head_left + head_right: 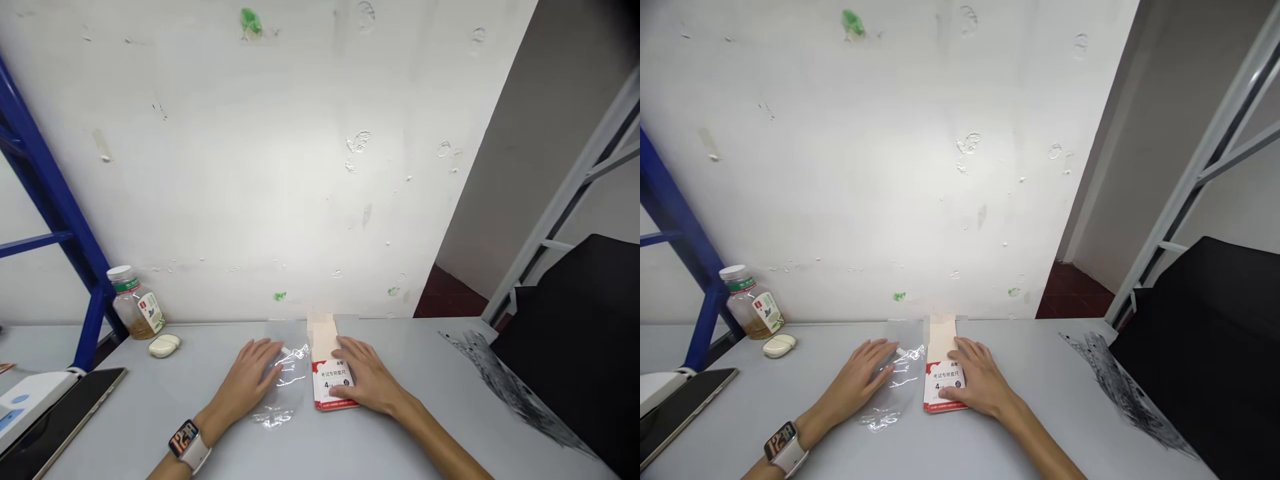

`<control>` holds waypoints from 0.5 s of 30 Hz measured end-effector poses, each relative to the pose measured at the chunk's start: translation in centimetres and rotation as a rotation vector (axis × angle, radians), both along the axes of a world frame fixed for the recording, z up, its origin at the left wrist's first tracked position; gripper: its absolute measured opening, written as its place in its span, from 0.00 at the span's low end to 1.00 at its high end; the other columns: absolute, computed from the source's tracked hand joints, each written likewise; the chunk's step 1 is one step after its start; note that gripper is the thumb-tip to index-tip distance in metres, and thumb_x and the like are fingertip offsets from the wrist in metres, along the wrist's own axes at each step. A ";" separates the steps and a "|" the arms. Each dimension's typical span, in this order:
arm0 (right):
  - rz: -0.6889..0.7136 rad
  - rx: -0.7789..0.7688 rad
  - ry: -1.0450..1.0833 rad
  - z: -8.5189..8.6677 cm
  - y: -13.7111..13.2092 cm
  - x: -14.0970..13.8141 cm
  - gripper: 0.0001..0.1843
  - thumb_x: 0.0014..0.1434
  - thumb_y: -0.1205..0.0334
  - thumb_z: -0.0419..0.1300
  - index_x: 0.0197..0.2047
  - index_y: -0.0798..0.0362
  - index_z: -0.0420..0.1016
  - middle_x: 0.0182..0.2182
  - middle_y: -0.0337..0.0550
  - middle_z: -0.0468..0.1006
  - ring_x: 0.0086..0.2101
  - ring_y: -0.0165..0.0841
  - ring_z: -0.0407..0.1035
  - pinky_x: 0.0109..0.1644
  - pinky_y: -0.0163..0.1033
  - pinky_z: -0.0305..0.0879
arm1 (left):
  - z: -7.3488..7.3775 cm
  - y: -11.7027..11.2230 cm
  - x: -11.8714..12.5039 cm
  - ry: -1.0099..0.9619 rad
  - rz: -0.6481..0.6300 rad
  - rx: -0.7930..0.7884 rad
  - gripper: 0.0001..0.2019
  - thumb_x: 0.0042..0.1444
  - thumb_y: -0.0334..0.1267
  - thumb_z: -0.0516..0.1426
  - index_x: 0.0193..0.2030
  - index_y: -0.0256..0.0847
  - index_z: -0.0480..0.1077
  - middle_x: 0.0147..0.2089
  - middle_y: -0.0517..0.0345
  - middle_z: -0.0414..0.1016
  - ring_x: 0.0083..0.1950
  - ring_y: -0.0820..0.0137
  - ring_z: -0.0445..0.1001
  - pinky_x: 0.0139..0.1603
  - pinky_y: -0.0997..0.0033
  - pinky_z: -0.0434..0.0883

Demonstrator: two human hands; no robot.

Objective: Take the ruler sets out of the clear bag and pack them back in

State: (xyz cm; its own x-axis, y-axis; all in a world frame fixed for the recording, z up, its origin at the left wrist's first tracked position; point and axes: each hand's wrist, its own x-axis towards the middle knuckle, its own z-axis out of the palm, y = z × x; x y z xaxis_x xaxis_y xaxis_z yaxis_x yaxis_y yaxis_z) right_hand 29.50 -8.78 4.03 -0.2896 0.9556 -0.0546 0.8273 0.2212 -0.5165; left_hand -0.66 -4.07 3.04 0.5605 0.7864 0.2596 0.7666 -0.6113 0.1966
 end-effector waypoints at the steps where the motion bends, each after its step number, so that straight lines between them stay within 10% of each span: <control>1: -0.023 -0.001 0.001 0.0 0.0 0.1 0.36 0.51 0.34 0.59 0.58 0.43 0.67 0.70 0.39 0.51 0.67 0.47 0.43 0.68 0.52 0.45 | 0.2 -0.1 0.2 -0.003 0.000 0.014 0.21 0.68 0.50 0.43 0.64 0.53 0.61 0.60 0.59 0.72 0.61 0.60 0.67 0.67 0.51 0.57; 10: -0.188 -0.001 0.362 -1.4 0.6 -0.4 0.10 0.51 0.53 0.63 0.35 0.47 0.72 0.71 0.37 0.44 0.63 0.44 0.52 0.57 0.45 0.62 | 0.2 -0.7 1.3 -0.012 0.090 0.034 0.16 0.68 0.45 0.43 0.41 0.46 0.70 0.41 0.57 0.75 0.42 0.62 0.73 0.44 0.59 0.66; 15: -0.266 -0.014 0.613 -1.4 1.1 0.0 0.13 0.52 0.50 0.64 0.29 0.51 0.71 0.45 0.47 0.76 0.42 0.42 0.72 0.44 0.44 0.67 | 0.6 -1.4 1.9 -0.128 0.135 -0.128 0.10 0.65 0.41 0.47 0.37 0.45 0.67 0.36 0.58 0.74 0.39 0.63 0.71 0.42 0.62 0.64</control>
State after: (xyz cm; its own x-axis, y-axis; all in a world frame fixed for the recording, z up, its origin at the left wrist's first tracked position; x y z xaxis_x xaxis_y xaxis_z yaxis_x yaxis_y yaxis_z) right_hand 29.48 -7.73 2.62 -0.0272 0.9991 0.0316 0.4086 0.0399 -0.9118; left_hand 1.22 -5.45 3.63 0.4168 0.8833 0.2147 0.8036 -0.4684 0.3672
